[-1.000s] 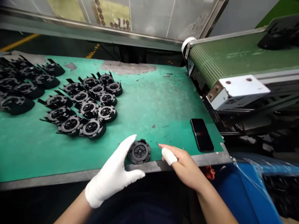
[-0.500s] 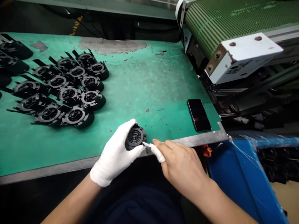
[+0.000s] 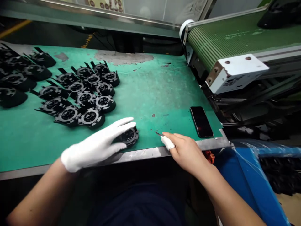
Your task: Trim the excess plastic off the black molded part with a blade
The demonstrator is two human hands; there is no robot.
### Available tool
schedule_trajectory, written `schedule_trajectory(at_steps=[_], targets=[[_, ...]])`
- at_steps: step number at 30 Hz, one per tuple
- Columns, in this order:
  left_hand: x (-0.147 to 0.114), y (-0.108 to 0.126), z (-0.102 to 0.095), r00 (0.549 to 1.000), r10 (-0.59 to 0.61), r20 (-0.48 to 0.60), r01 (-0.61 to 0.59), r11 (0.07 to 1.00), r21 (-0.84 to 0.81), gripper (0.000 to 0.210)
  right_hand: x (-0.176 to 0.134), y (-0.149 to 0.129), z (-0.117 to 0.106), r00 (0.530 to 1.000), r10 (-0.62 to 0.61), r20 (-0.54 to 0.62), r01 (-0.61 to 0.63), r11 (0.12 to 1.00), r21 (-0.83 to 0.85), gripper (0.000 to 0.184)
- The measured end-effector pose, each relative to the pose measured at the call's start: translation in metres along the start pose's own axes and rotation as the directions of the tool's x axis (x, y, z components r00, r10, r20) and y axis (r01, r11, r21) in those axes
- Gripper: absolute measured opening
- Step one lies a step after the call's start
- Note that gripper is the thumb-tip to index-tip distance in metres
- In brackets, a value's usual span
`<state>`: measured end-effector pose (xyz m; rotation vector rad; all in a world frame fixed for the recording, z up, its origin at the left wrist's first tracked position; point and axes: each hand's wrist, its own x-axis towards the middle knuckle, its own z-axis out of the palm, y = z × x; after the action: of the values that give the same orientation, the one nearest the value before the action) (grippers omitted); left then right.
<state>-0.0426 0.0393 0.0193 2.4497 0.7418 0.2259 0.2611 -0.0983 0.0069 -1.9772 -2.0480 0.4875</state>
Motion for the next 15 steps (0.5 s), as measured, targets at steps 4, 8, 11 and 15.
schedule_trajectory(at_steps=[4, 8, 11, 15], targets=[[-0.014, 0.003, -0.013, 0.964, -0.074, -0.256, 0.070, 0.997, -0.024, 0.053, 0.013, -0.008, 0.009, 0.995, -0.082, 0.064, 0.078, 0.995, 0.070, 0.044], [-0.011, 0.015, 0.035, 0.836, -0.340, -0.431, 0.289, 0.940, -0.181, 0.109, 0.035, -0.013, 0.002, 0.984, -0.167, 0.060, 0.159, 0.981, 0.112, 0.044], [-0.003, 0.017, 0.065, 0.792, -0.404, -0.458, 0.329, 0.914, -0.237, 0.106, 0.050, -0.022, -0.006, 0.966, -0.239, 0.098, 0.226, 0.966, 0.127, 0.041], [0.000, 0.015, 0.068, 0.819, -0.402, -0.409, 0.322, 0.912, -0.252, 0.097, 0.066, -0.037, -0.011, 0.934, -0.312, 0.176, 0.300, 0.950, 0.091, 0.038]])
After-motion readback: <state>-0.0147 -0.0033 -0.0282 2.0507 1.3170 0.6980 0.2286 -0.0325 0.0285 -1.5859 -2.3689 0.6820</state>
